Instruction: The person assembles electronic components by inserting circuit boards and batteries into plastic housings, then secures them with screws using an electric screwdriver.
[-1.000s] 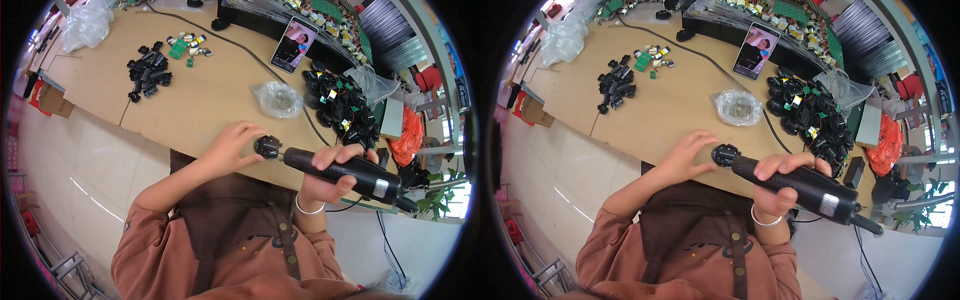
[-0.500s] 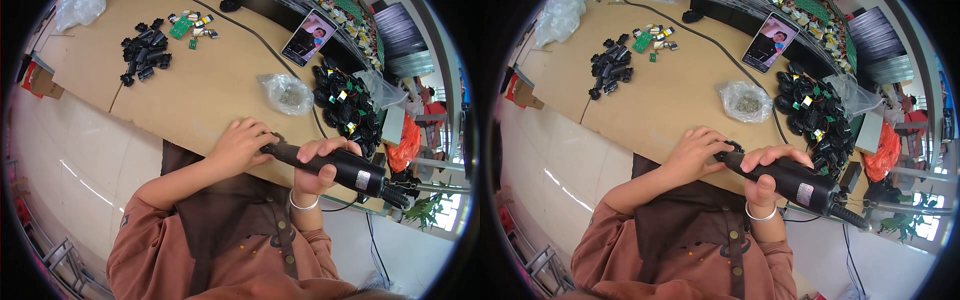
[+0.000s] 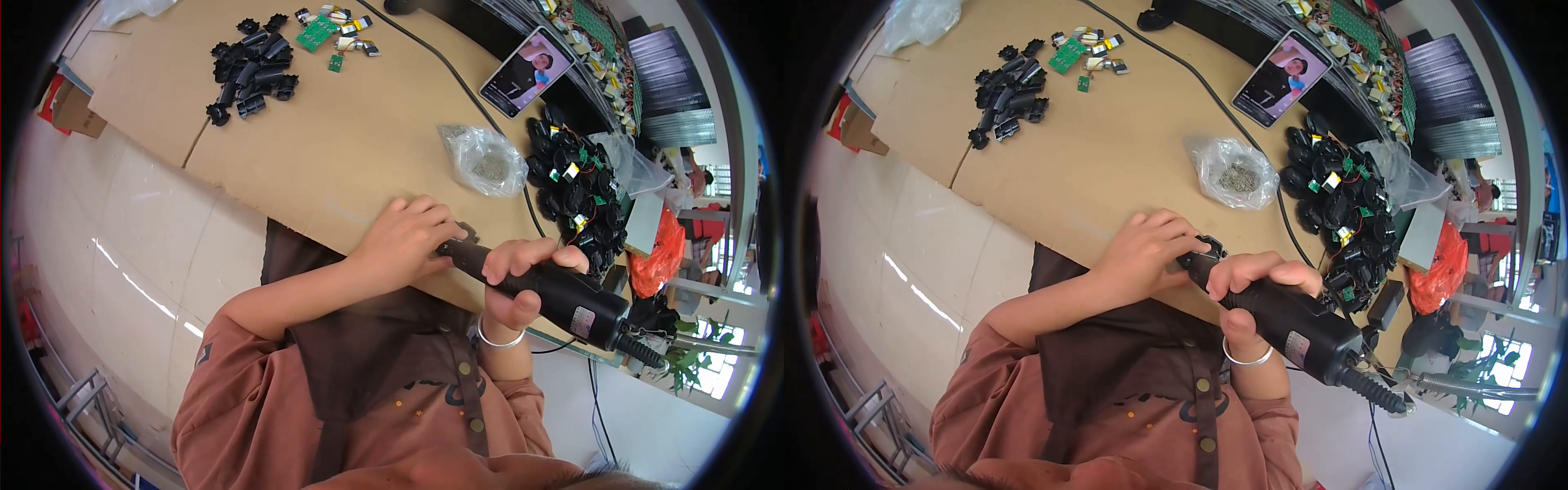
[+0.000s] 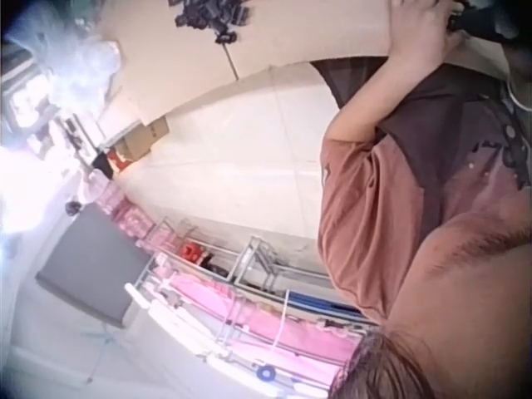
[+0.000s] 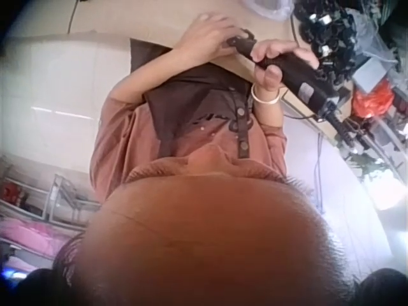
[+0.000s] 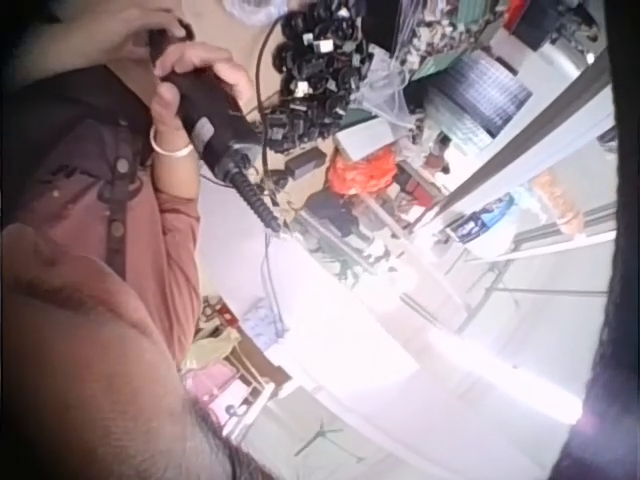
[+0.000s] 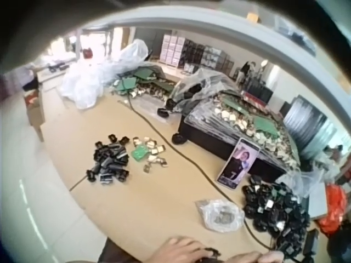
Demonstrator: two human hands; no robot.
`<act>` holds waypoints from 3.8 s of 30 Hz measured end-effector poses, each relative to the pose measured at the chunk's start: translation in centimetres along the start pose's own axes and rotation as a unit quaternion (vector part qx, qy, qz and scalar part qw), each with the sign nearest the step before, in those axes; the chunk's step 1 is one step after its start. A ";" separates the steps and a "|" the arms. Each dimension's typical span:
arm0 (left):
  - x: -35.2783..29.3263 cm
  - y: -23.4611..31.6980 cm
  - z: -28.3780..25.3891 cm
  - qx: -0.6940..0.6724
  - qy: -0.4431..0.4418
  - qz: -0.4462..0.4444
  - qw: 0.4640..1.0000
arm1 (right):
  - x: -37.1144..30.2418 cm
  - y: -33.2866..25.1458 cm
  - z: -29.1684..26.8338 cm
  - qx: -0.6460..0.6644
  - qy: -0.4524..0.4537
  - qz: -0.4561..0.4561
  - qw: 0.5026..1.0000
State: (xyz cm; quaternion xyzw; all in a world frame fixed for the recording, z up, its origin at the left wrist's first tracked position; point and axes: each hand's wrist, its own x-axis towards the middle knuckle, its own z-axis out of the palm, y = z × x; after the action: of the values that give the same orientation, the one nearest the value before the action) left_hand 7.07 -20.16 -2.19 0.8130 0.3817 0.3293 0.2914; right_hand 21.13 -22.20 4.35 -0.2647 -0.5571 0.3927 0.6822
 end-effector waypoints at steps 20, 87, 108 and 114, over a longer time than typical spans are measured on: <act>-0.3 0.2 0.3 -0.001 0.025 0.014 1.000 | -0.8 0.5 0.2 -0.014 0.033 0.012 0.999; 9.0 -16.6 -18.5 0.194 0.186 -0.131 0.954 | 5.8 1.3 -1.9 -0.354 -0.156 0.051 0.921; 7.6 -14.8 -19.4 0.000 0.118 -0.259 0.959 | 9.4 10.2 4.2 -0.504 -0.269 0.158 0.805; 8.5 -10.6 -18.8 0.316 0.119 -0.205 0.919 | 2.9 5.0 -0.6 -0.586 -0.277 0.163 0.744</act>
State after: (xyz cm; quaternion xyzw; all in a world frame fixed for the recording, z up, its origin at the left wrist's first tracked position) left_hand -7.56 -3.39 4.35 0.7217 0.6558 0.2191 0.0330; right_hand 20.68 -17.04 1.83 -0.5787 -0.7901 0.1506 0.1346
